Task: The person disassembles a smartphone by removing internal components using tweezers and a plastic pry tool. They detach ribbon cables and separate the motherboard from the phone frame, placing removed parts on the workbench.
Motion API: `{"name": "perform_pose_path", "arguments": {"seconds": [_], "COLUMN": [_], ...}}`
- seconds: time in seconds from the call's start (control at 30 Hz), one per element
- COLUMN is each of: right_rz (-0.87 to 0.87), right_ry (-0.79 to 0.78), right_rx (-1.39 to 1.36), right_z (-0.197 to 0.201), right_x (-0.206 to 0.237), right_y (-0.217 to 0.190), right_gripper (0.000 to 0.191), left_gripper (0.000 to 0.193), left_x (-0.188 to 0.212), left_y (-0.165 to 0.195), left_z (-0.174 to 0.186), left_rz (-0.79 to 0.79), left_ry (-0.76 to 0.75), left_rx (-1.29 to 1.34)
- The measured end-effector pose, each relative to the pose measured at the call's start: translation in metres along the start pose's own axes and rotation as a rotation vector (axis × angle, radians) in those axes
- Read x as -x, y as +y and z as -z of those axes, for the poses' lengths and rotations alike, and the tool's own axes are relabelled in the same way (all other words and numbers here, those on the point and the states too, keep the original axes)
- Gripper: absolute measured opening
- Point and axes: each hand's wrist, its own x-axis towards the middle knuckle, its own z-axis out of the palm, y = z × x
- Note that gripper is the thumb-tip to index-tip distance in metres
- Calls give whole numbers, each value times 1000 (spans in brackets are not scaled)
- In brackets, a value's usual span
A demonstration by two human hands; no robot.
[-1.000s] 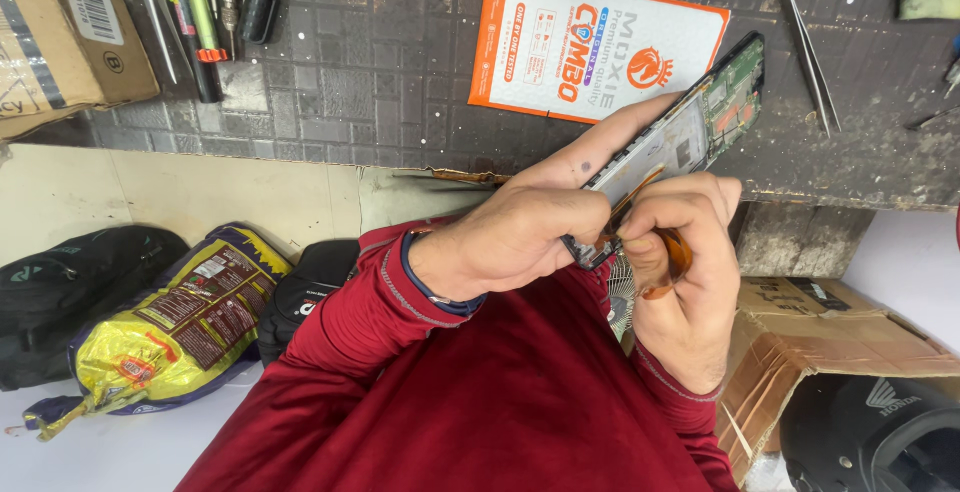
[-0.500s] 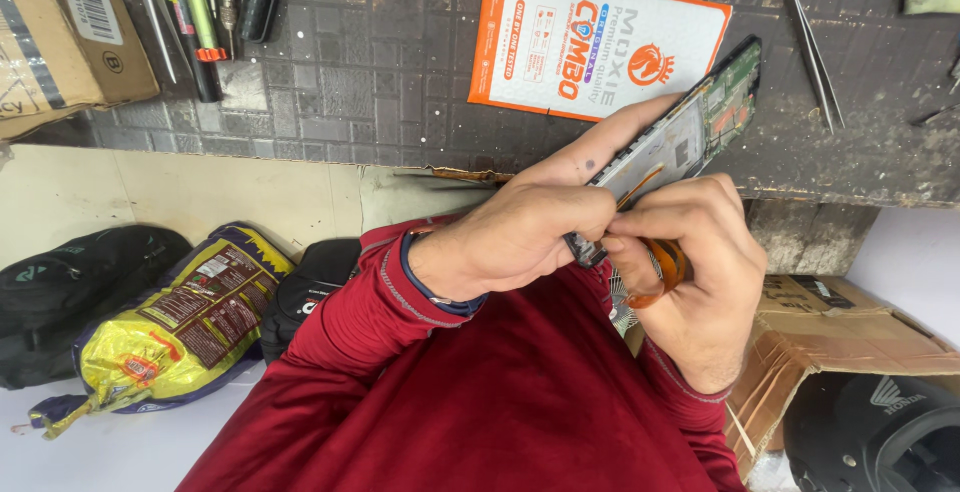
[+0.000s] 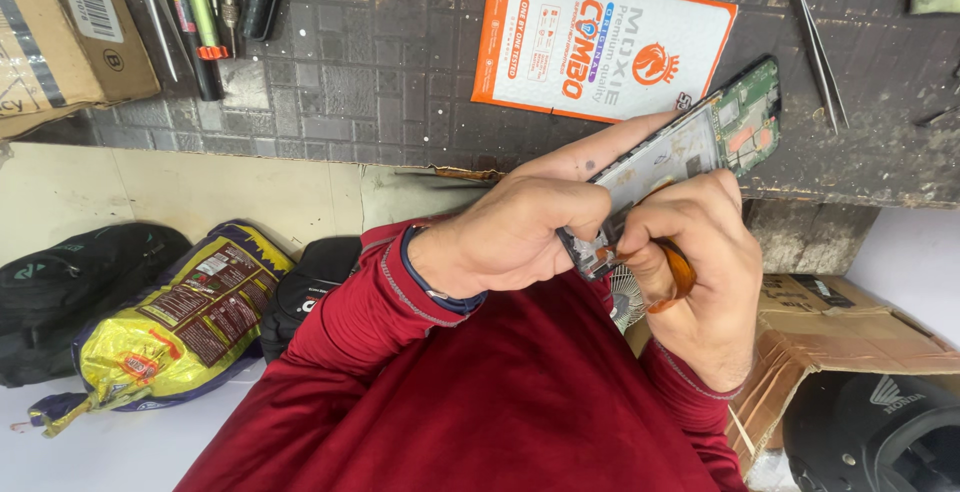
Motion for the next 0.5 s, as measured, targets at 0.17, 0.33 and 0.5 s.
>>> {"name": "perform_pose_path", "arguments": {"seconds": [0.17, 0.33, 0.5], "right_rz": [24, 34, 1], "right_ry": [-4, -1, 7], "right_rx": [-43, -83, -130], "right_z": [1, 0, -1], "right_x": [0, 0, 0], "right_y": [2, 7, 8], "right_gripper": [25, 31, 33], "left_gripper": [86, 88, 88], "left_x": [0, 0, -1], "left_y": [-2, -1, 1], "left_z": [4, 8, 6], "left_rz": [-14, -17, -28], "left_ry": [-18, -26, -30], "left_rx": [9, 21, -3]}}
